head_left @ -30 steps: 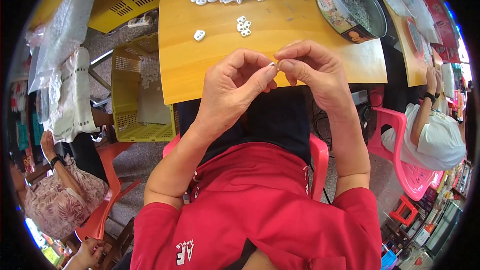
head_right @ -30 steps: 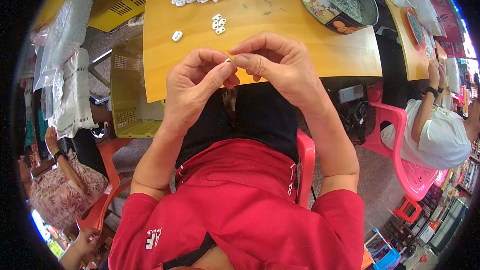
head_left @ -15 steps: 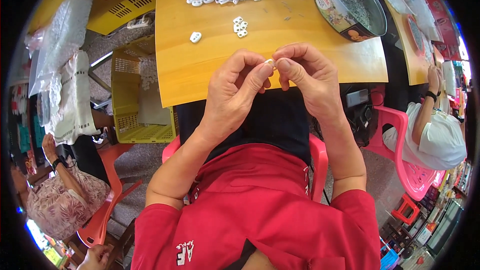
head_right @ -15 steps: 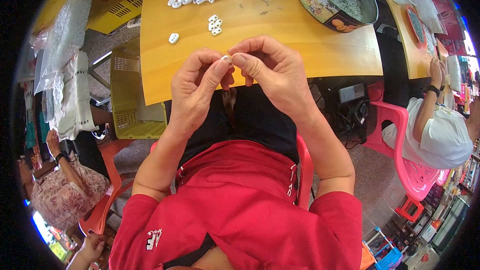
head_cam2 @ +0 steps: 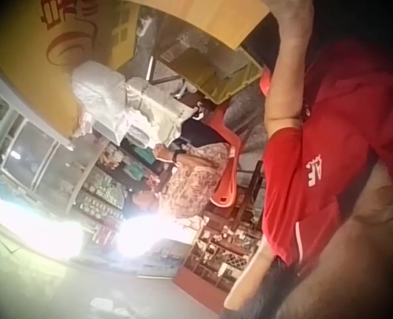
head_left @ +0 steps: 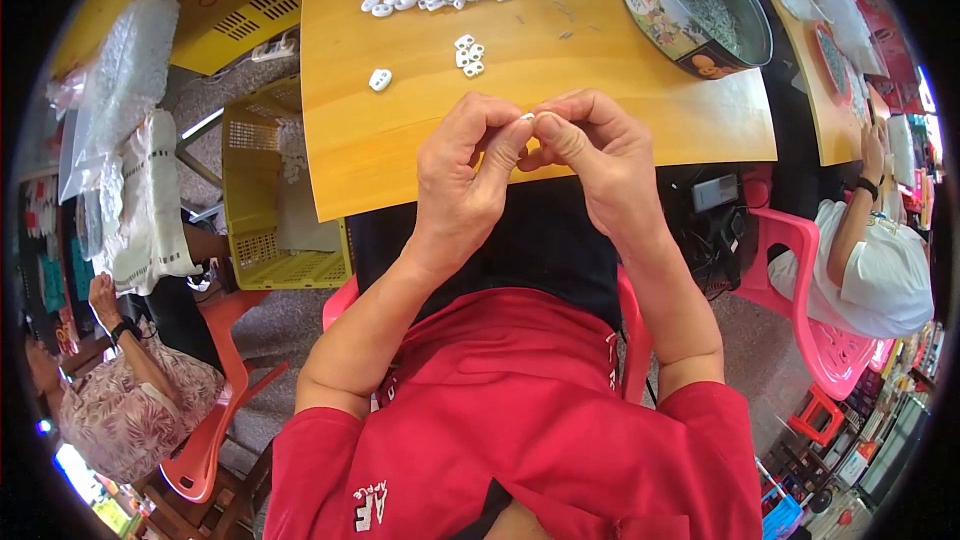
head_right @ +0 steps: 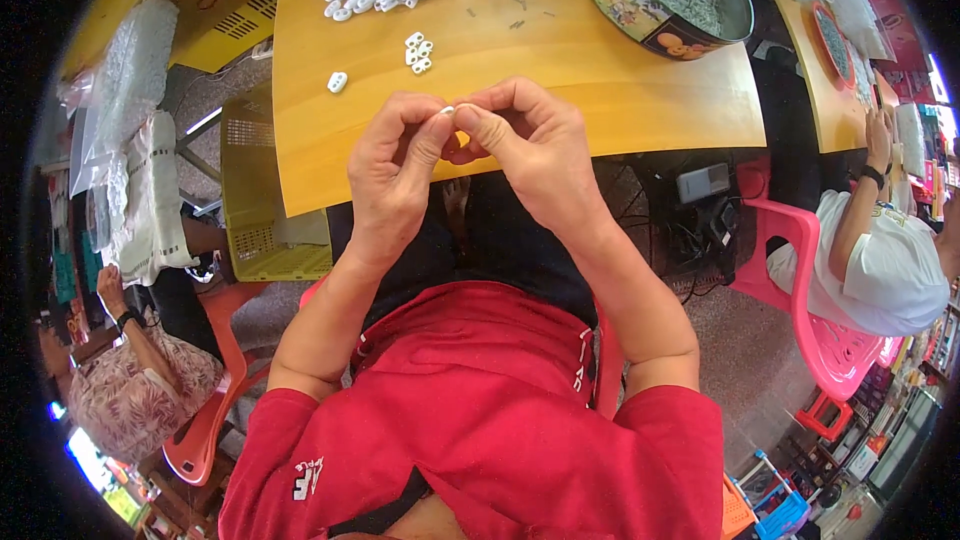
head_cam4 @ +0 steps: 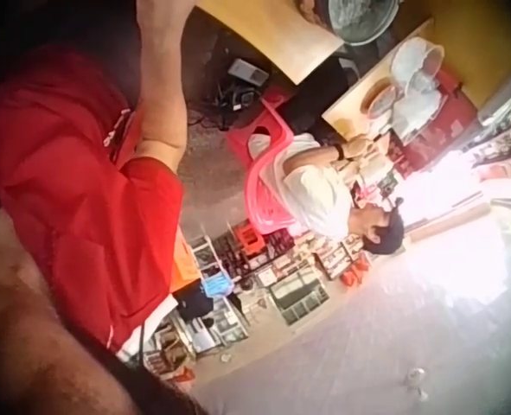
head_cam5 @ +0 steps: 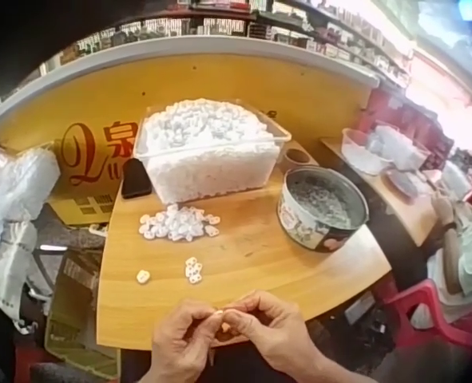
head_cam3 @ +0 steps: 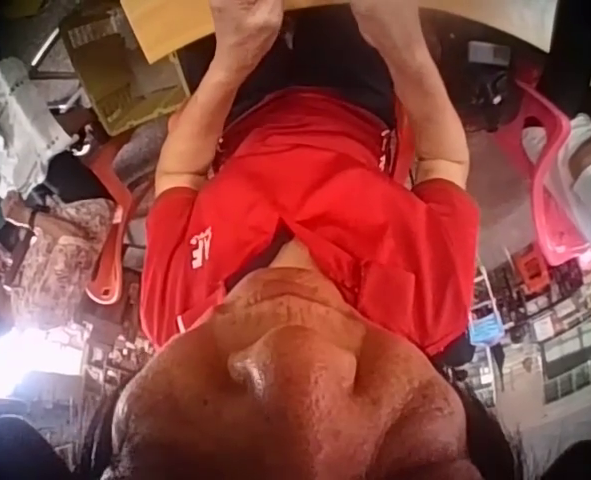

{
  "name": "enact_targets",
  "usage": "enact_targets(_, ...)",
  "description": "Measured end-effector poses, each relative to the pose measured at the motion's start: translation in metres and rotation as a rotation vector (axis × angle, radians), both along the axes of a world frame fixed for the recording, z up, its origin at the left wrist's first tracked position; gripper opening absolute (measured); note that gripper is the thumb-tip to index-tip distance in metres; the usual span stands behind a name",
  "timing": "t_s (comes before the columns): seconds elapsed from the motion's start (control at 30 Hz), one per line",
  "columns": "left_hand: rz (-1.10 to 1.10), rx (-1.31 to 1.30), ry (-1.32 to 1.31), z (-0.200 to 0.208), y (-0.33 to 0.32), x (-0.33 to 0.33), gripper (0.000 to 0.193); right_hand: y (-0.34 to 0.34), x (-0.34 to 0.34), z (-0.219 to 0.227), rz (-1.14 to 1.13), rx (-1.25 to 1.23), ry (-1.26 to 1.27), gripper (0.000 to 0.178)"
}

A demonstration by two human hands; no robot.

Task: Assembling white plastic parts by inserting small metal pins into the holes by hand.

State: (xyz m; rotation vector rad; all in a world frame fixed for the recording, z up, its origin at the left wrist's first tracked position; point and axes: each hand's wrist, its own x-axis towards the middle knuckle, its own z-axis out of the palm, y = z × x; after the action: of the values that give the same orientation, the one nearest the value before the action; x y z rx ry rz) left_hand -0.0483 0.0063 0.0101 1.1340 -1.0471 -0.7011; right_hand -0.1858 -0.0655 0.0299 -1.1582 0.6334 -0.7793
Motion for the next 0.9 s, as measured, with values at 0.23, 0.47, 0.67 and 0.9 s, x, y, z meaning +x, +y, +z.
enact_targets(0.23, -0.225, 0.206, 0.198, 0.002, 0.007, 0.015, 0.012, -0.007, -0.006, 0.012, 0.099, 0.004, 0.148, 0.017)
enact_targets(0.47, -0.257, 0.231, 0.229, 0.011, 0.013, 0.017, 0.012, -0.016, -0.014, 0.032, 0.122, -0.529, 0.425, 0.015)
enact_targets(0.67, -0.256, 0.163, 0.223, 0.016, 0.019, 0.014, 0.015, -0.021, -0.011, 0.042, 0.216, -1.084, 0.424, 0.007)
enact_targets(0.9, -0.380, 0.087, 0.230, 0.021, 0.023, 0.014, 0.016, -0.022, -0.017, 0.055, 0.358, -1.139, 0.444, 0.006)
